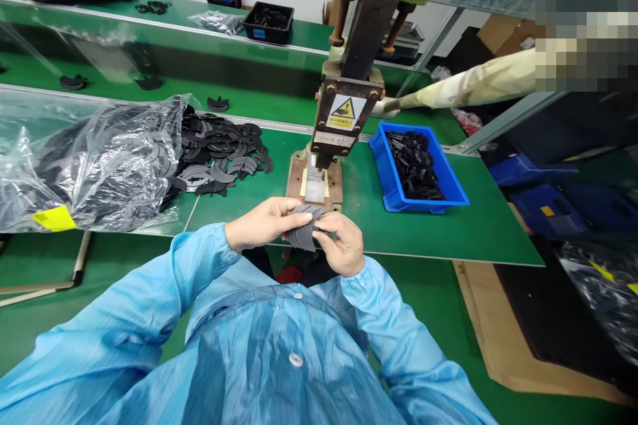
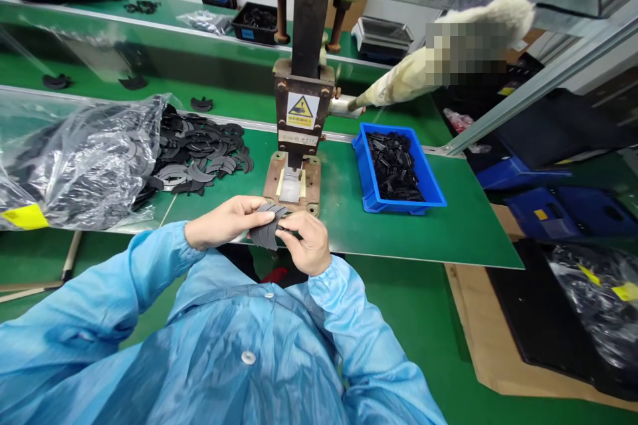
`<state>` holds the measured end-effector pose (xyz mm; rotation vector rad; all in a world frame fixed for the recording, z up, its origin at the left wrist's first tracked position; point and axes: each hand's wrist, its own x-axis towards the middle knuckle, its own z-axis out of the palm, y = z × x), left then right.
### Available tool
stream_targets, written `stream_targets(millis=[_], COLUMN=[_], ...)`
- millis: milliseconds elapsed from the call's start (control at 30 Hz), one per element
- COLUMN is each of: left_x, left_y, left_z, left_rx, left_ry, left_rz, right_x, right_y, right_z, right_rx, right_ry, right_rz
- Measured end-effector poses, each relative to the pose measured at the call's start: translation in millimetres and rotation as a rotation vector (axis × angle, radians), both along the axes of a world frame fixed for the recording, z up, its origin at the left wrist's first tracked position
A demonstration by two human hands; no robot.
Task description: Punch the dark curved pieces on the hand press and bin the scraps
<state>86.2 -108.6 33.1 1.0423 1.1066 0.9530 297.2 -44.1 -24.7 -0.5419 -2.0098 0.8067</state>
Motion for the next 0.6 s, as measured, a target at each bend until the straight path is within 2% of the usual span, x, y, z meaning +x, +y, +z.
stream_targets(millis=[67,167,233,333,500,600], left_x=[-6.3,-31.6,-57.7,-98.2,-139.3,-148.0], left_y=[5.8,29.0,55.8,112.1,215.2,249.6], left_z=[-6.5,-22.3,-33.8,-43.3,-30.5,-25.2], left_rx=[0.013,0.022,-0.02,-0.157,-0.125,-0.088], left_ry=[0.0,-0.057,-0.09,-0.049,-0.023,-0.019], left_rz=[0.084,0.318,0.474,0.681,0.816,0.849], right_x=[3.8,20.4,38.1,66.9,99.4,114.0], right_y=[2.5,10.0,16.0,22.6,24.7,28.0], right_z=[-1.1,-4.6,-8.8,-15.6,-21.1,-19.0], right_rx=[-0.039,-0.101,-0.131,-0.155,-0.16,-0.156], right_ry=[-0.015,-0.019,-0.012,-0.005,-0.028,-0.05], right_rz=[-0.021,-0.093,-0.153,-0.25,-0.369,-0.414])
